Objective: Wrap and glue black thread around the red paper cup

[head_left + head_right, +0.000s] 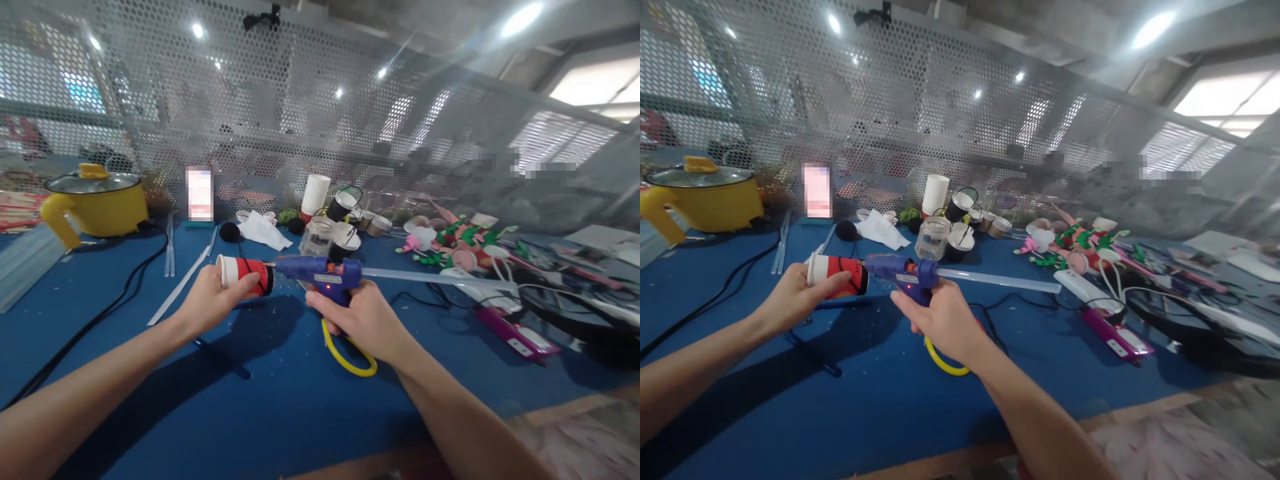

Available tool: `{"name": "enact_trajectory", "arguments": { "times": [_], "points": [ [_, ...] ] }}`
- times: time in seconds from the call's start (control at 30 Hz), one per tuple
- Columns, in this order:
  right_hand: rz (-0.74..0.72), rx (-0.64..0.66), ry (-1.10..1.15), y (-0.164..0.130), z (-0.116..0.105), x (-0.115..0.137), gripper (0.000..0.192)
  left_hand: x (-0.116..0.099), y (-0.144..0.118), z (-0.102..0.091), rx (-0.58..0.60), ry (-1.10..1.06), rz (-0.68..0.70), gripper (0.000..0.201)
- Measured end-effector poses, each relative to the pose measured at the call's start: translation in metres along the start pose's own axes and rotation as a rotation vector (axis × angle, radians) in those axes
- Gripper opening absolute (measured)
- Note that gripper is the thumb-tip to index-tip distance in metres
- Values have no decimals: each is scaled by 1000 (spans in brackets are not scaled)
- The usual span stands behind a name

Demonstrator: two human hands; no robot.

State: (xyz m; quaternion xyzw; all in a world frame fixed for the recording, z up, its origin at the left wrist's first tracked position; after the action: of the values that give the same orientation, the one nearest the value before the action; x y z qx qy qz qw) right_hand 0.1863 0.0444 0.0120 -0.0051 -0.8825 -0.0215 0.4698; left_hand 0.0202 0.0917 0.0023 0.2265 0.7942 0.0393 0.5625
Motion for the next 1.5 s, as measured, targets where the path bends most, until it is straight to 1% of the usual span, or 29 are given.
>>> {"name": "enact_trajectory", "arguments": {
  "times": [0.13,0.2,0.3,0.4,0.57,0.8,0.97,1.07,1.2,1.37,1.5],
  "points": [
    [-35,-38,-34,-2,0,5,19,-6,-1,-4,-32,113,25,21],
    [-43,-43,-36,-2,1,6,18,-7,-2,-6,-53,136,31,20],
    [-57,-49,-49,-1,2,6,17,-7,-2,-7,-71,138,32,21],
    [-76,-54,-63,-1,3,6,18,-9,-3,-6,-60,150,44,21],
    [-52,-64,-84,-2,5,3,20,-8,-3,-5,-56,158,54,22],
    [-70,-88,-166,-5,4,4,21,-7,-3,-8,-105,138,42,21],
    [-145,-116,-219,-7,3,7,28,-8,-3,-8,-100,172,19,24],
    [-189,-146,-259,-8,2,8,27,-7,-3,-7,-85,178,25,24],
    [-240,-170,-305,-11,2,11,24,-3,-3,-6,-70,138,25,22],
    [-207,-140,-368,-10,6,12,19,-2,-1,-5,-67,47,12,25],
    [-254,-168,-389,-12,7,14,20,-2,-1,-4,-69,20,-8,26]
  ]
}}
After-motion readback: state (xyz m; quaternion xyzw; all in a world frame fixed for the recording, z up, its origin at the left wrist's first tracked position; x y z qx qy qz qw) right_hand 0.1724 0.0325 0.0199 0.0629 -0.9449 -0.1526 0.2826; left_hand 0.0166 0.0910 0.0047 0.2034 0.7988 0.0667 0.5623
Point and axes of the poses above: each hand's wrist, its own y-axis towards the middle knuckle, its own z-axis out of the palm, x = y × z, the point moved 9 cm from there along y, towards the middle knuckle, and after that the axes turned 11 degrees about z, right-handed, at the moved point
